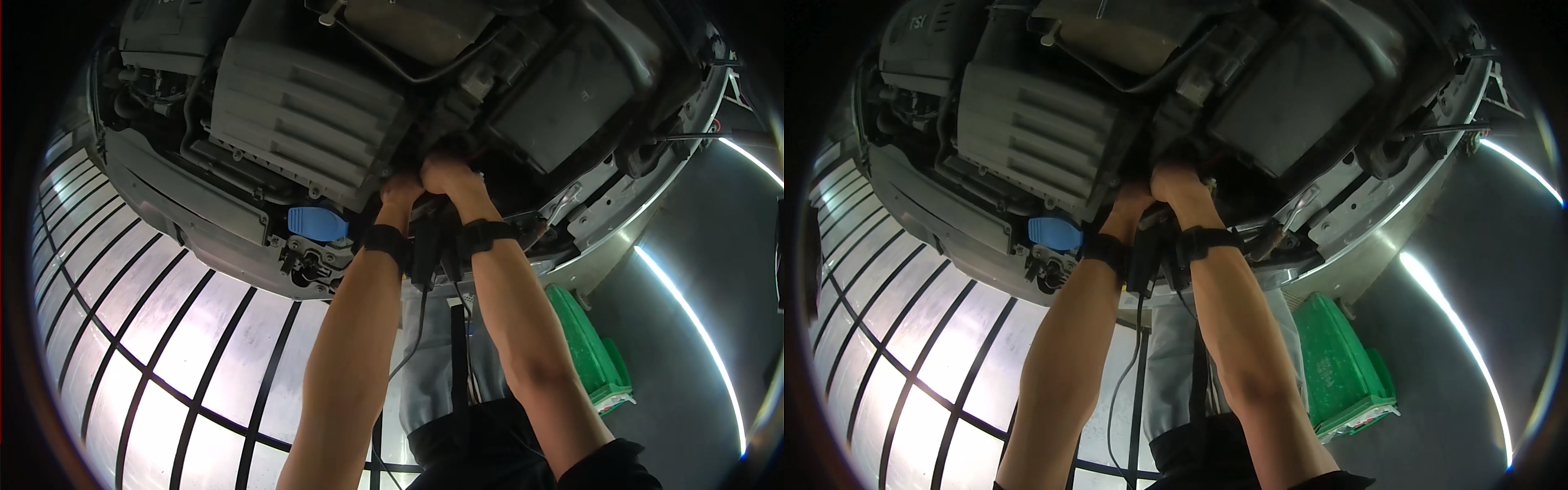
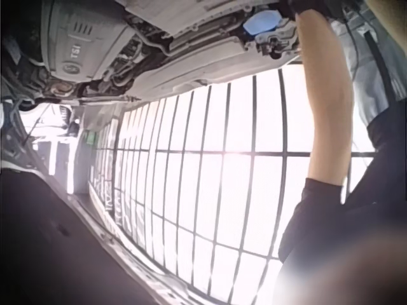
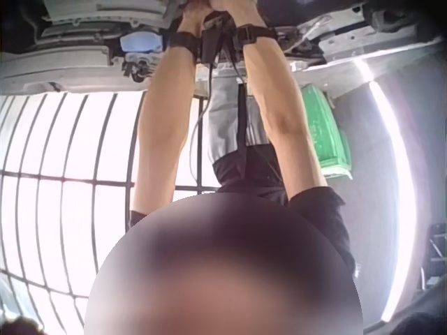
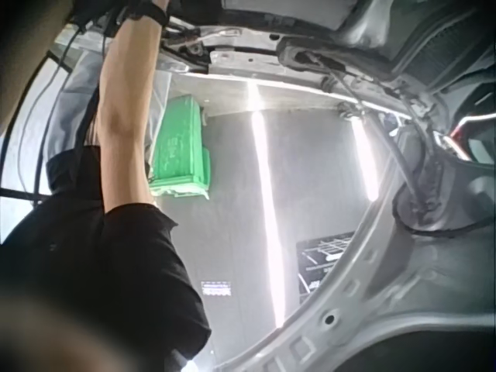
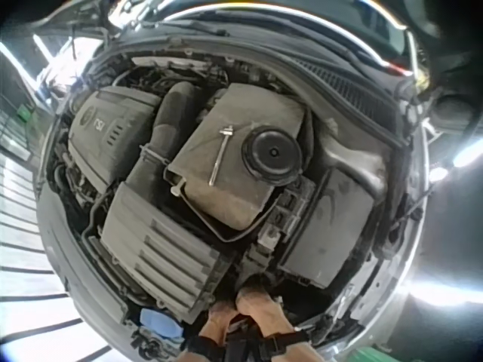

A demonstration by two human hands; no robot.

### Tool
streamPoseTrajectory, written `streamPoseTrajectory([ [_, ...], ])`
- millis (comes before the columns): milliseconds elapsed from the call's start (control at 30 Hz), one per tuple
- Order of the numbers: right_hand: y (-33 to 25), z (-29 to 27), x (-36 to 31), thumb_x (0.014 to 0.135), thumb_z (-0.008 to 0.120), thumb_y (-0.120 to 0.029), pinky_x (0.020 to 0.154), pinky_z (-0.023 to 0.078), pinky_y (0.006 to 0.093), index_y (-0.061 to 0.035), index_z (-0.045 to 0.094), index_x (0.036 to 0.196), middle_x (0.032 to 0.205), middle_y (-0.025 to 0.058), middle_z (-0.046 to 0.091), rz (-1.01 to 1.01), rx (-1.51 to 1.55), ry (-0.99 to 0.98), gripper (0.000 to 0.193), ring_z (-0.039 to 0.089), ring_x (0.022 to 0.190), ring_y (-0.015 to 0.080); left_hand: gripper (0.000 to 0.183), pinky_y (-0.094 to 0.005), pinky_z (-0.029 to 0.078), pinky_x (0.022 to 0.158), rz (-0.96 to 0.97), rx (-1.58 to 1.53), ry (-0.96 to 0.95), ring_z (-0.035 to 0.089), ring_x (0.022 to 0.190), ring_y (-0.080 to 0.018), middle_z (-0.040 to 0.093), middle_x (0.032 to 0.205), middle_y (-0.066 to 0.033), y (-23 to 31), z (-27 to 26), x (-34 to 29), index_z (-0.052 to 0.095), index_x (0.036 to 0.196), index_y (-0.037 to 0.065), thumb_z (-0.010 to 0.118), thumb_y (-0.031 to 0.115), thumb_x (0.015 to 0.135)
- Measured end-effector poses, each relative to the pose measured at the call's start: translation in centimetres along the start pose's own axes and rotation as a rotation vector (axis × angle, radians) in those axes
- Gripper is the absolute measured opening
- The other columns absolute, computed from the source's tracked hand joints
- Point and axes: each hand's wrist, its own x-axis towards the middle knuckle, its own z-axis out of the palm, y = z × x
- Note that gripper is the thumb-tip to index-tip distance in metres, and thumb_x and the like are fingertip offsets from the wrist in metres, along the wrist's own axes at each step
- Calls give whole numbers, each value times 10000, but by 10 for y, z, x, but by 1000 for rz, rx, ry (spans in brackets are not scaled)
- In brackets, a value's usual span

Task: Replacing or repairing a component of a vehicle headlight inside the engine bay using a wrench socket set.

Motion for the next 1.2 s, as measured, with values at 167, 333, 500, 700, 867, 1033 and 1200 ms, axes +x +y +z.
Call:
streamPoseTrajectory([
  [167, -15, -9, -17, 895, 563, -149, 981, 516, 464, -9, 724, 1105, 1176, 243, 676, 23, 88, 49, 299, 653, 1119, 375, 543, -476, 460, 1064, -18, 42, 103, 497, 1362, -334, 490, 1497, -153, -20, 3, -2, 491, 1453, 117, 479, 364, 969],
  [333, -9, -8, -36, 882, 584, -100, 921, 549, 469, 18, 717, 1035, 1117, 249, 685, -147, -149, 76, 234, 677, 1052, 383, 544, -472, 455, 1068, -71, 51, 75, 494, 1366, -332, 485, 1502, -153, -13, -1, -4, 486, 1457, 117, 479, 363, 972],
  [500, 2, -7, -67, 918, 574, -82, 834, 573, 476, 46, 658, 1012, 1042, 246, 677, -198, -24, 297, 179, 685, 963, 404, 545, -468, 451, 1073, -114, 64, 53, 490, 1370, -329, 480, 1507, -152, 3, -7, -8, 481, 1461, 116, 478, 363, 975],
  [700, 9, -40, -135, 998, 545, -179, 803, 524, 484, 2, 572, 956, 934, 216, 644, -171, 294, 633, 188, 654, 938, 401, 546, -465, 447, 1077, -154, 74, 44, 487, 1374, -327, 475, 1511, -152, 19, -6, -7, 476, 1466, 116, 478, 362, 979],
  [867, 52, -74, -222, 1011, 529, -142, 710, 495, 396, 27, 567, 1025, 915, 151, 664, -99, 512, 744, 173, 663, 788, 309, 424, -463, 499, 1024, -159, 133, 9, 566, 1296, -334, 570, 1417, -167, 34, 3, 0, 607, 1349, 106, 598, 201, 936],
  [1033, 145, -66, -257, 1030, 442, -146, 740, 467, 285, 7, 599, 1035, 899, 89, 665, -118, 470, 1039, 220, 618, 772, 151, 399, -469, 523, 988, -204, 214, 33, 586, 1271, -345, 596, 1378, -181, 3, 15, 16, 633, 1314, 89, 614, 224, 939],
  [1200, 222, -31, -240, 1036, 434, -196, 769, 465, 294, 10, 595, 1022, 908, 89, 631, -129, 409, 1166, 262, 606, 794, 167, 435, -457, 502, 1024, -88, -55, 204, 572, 1278, -361, 572, 1393, -213, -1, 5, 8, 630, 1301, 47, 576, 272, 933],
])
